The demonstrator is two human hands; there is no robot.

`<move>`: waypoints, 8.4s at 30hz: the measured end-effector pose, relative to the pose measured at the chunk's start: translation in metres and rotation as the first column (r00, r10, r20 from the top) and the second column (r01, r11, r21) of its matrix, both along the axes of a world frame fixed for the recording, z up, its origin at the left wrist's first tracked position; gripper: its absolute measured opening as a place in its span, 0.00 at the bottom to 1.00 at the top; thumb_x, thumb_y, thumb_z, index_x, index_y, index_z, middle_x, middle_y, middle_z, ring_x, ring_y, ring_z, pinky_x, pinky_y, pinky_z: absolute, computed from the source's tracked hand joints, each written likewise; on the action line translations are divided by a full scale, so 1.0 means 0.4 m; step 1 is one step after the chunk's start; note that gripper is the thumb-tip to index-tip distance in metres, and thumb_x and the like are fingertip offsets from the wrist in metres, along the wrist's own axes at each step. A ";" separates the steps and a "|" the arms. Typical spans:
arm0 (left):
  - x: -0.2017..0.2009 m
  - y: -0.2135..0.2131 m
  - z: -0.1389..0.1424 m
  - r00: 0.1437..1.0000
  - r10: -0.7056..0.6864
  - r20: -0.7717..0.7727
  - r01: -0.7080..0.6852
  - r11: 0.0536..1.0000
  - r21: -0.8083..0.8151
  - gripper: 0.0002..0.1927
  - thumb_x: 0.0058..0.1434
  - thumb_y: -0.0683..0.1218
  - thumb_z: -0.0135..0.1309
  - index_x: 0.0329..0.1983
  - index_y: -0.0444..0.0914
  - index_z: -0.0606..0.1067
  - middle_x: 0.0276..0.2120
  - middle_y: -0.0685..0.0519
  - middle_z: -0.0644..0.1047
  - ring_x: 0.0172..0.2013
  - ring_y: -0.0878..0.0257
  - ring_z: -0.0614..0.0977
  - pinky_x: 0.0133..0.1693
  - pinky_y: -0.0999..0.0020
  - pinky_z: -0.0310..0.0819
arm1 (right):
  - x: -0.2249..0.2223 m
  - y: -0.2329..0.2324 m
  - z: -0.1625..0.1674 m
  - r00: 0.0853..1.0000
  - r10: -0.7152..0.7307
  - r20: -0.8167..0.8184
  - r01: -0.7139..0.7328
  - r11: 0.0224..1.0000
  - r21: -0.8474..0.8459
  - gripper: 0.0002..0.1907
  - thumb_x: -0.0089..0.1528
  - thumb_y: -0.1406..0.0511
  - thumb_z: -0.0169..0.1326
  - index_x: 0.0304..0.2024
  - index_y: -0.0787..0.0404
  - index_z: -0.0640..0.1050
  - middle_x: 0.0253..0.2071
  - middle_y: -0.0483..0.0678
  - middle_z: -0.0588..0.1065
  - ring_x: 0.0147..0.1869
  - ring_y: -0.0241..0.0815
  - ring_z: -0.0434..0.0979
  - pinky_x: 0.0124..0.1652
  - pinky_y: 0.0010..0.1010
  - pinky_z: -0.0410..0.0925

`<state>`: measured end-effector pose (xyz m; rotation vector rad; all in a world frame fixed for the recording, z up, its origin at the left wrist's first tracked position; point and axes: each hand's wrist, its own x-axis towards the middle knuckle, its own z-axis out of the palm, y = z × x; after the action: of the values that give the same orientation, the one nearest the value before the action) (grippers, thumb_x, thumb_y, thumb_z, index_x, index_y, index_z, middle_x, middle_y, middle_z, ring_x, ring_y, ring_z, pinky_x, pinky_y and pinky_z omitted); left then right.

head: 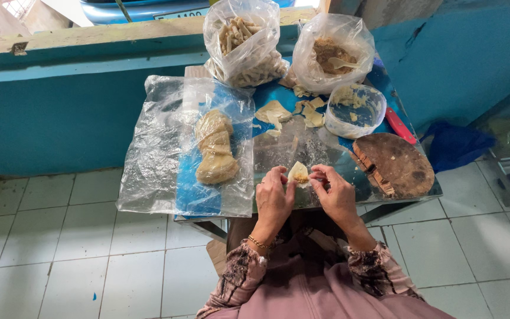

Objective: The person picks up thin dough wrappers one at a time, spoons filling from a plastic container onto each wrapper, folds the wrapper over into a triangle, and sets the folded pastry on a growing pile on the table. A wrapped log of dough and bags of finished pieces sit nearby.

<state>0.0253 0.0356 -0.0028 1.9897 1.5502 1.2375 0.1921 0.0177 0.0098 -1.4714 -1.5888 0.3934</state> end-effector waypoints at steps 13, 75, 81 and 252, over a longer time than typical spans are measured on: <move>0.018 0.000 0.001 0.961 -0.165 0.221 0.146 0.984 0.099 0.13 0.64 0.38 0.56 0.52 0.36 0.72 0.42 0.47 0.79 0.41 0.52 0.84 0.42 0.60 0.79 | 0.000 -0.003 -0.014 0.999 0.018 0.051 -0.021 0.998 0.061 0.14 0.63 0.68 0.60 0.52 0.57 0.78 0.41 0.46 0.82 0.43 0.41 0.85 0.39 0.31 0.75; -0.016 0.050 -0.028 0.972 -0.231 -0.053 0.236 0.959 0.158 0.01 0.59 0.42 0.59 0.32 0.42 0.78 0.35 0.51 0.75 0.41 0.52 0.78 0.43 0.59 0.74 | 0.356 0.594 0.071 0.474 0.091 0.876 0.252 0.939 -0.234 0.20 0.53 0.66 0.59 0.48 0.42 0.85 0.50 0.51 0.76 0.60 0.56 0.73 0.50 0.50 0.68; -0.013 0.037 -0.024 0.975 -0.215 -0.054 0.220 0.967 0.127 0.01 0.59 0.42 0.59 0.32 0.42 0.78 0.35 0.51 0.75 0.41 0.52 0.78 0.41 0.59 0.74 | 0.378 0.595 0.017 0.516 0.134 0.846 0.298 0.898 -0.324 0.17 0.60 0.64 0.56 0.49 0.42 0.86 0.55 0.52 0.78 0.60 0.58 0.78 0.55 0.51 0.71; -0.028 0.027 0.042 0.926 -0.109 0.362 0.121 0.993 -0.010 0.11 0.65 0.40 0.55 0.50 0.37 0.77 0.40 0.49 0.77 0.31 0.58 0.81 0.35 0.65 0.77 | 0.144 0.364 0.003 0.744 0.201 -0.638 -0.429 0.875 -0.225 0.08 0.68 0.64 0.55 0.48 0.57 0.80 0.43 0.41 0.80 0.46 0.32 0.79 0.41 0.26 0.72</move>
<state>0.0140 0.0464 0.0142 1.6856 1.2471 1.4236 0.2497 0.1631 0.0108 -1.1397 -1.2697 1.2874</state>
